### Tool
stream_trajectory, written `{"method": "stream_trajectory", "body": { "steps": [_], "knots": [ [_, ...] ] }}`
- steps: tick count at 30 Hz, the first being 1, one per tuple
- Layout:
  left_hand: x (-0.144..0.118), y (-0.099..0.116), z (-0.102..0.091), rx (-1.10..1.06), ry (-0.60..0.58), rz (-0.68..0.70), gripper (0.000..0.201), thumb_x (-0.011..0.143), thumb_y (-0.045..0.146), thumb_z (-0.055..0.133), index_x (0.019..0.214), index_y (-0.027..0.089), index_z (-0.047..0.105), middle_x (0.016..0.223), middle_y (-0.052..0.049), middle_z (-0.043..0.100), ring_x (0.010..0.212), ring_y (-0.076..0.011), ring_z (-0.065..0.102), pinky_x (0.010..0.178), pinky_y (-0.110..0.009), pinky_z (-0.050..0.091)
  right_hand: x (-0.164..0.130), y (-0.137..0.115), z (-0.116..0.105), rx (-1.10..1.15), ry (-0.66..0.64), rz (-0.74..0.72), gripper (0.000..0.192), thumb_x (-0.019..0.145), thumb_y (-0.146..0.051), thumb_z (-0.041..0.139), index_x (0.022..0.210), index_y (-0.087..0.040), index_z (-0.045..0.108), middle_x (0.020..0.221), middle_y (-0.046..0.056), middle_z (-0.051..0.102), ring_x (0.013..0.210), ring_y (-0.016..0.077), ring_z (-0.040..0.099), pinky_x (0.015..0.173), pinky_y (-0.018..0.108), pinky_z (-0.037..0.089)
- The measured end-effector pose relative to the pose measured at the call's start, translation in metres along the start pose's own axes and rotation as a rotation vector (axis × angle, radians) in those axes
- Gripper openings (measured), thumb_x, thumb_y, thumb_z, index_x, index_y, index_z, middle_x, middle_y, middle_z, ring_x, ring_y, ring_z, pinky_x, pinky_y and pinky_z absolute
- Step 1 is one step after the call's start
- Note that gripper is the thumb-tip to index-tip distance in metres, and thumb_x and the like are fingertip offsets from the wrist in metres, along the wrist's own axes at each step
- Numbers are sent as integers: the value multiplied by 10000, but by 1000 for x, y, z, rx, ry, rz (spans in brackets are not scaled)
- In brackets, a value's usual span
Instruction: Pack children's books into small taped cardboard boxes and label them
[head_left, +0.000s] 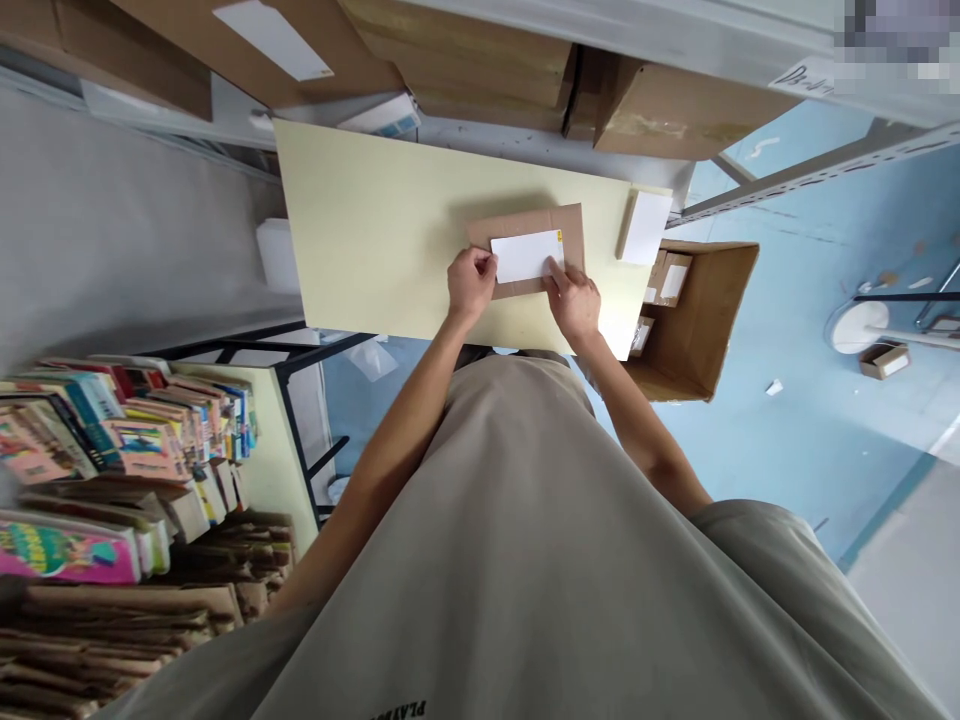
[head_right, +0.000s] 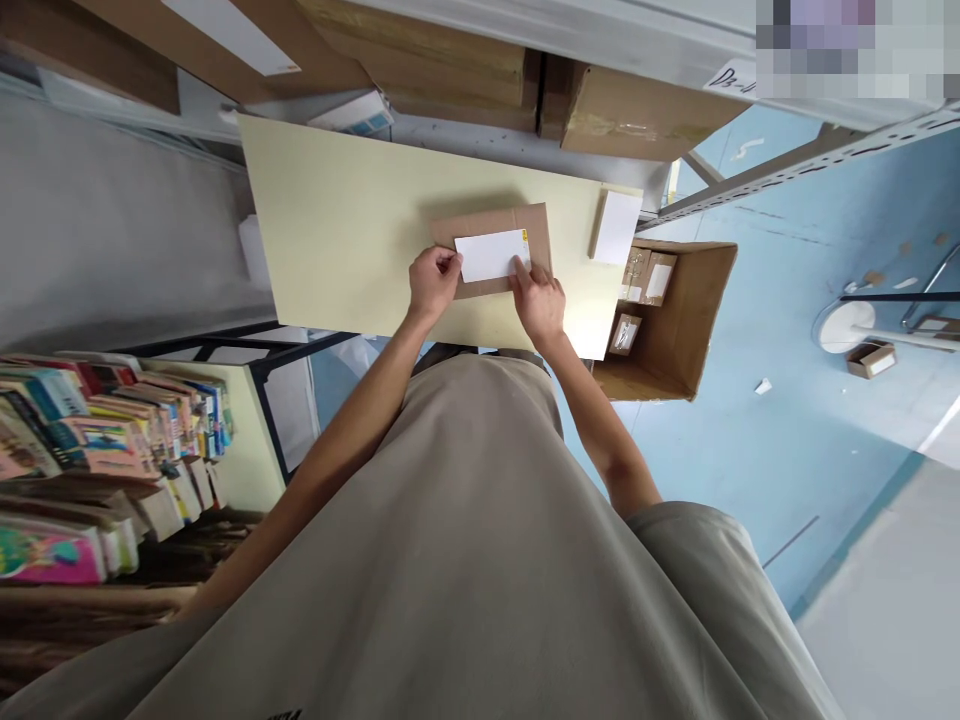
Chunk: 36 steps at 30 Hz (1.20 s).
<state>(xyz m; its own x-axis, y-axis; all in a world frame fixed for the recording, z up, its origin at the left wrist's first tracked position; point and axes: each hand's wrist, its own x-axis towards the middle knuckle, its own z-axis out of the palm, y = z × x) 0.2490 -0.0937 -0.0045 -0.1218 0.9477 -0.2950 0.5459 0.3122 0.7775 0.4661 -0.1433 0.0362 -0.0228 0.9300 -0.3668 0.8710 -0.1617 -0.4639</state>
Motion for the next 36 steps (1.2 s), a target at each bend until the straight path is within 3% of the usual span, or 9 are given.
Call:
{"method": "stream_trajectory", "body": {
  "steps": [3,7,11,16,21,26,31,36],
  "knots": [
    [0,2,-1,4,-6,4,194,1042,343,727,869,268,677,923,-60,812,907,-245,737,937,-395,605,-4,-14,3,-91,-31,-64,536,1200,-427,525,1683,-218,629,1594,252,654,1555,455,565,1275,690,487],
    [1,3,-4,21,-18,18,171,1027,288,716,861,266,677,933,-64,818,889,-235,735,908,-384,607,-12,-20,5,-108,29,-143,509,1212,-378,479,1680,-235,618,1774,220,530,1717,439,379,1330,738,430],
    [2,2,-7,45,-49,44,174,1010,233,713,847,263,661,955,-69,806,888,-229,736,931,-389,602,-28,-18,8,-113,3,-165,550,1210,-352,454,1721,-187,573,1787,260,521,1659,465,454,1291,750,470],
    [2,3,-10,44,-77,58,176,1000,233,720,841,266,651,932,-53,789,878,-225,728,932,-385,606,-33,-22,13,-188,-97,-250,571,1213,-315,392,1728,-141,567,1678,271,618,1470,443,597,1239,665,511],
    [1,9,-11,74,-74,47,214,990,193,715,810,266,625,935,-57,790,885,-232,733,965,-396,603,0,-37,19,-233,-149,-288,594,1217,-302,372,1779,-183,524,1594,248,654,1429,418,610,1193,563,523],
    [1,12,-10,116,-72,34,242,991,181,709,789,270,610,900,-60,780,886,-245,732,976,-411,596,29,-52,25,-223,-111,-234,677,1154,-165,401,1830,-164,439,1516,250,685,1369,404,639,1133,520,563],
    [3,11,-9,143,-55,30,263,968,171,738,768,272,600,842,-48,764,862,-251,719,959,-413,595,5,-53,28,-239,-160,-276,707,1124,-86,391,1824,-165,461,1500,247,689,1370,393,638,1140,504,545],
    [4,13,-10,177,-66,17,233,973,165,713,786,265,614,885,-57,792,879,-250,724,964,-406,590,-22,-52,22,-256,-249,-368,690,1155,-80,272,1794,-159,520,1511,246,696,1413,370,622,1193,487,492]
  ]
}}
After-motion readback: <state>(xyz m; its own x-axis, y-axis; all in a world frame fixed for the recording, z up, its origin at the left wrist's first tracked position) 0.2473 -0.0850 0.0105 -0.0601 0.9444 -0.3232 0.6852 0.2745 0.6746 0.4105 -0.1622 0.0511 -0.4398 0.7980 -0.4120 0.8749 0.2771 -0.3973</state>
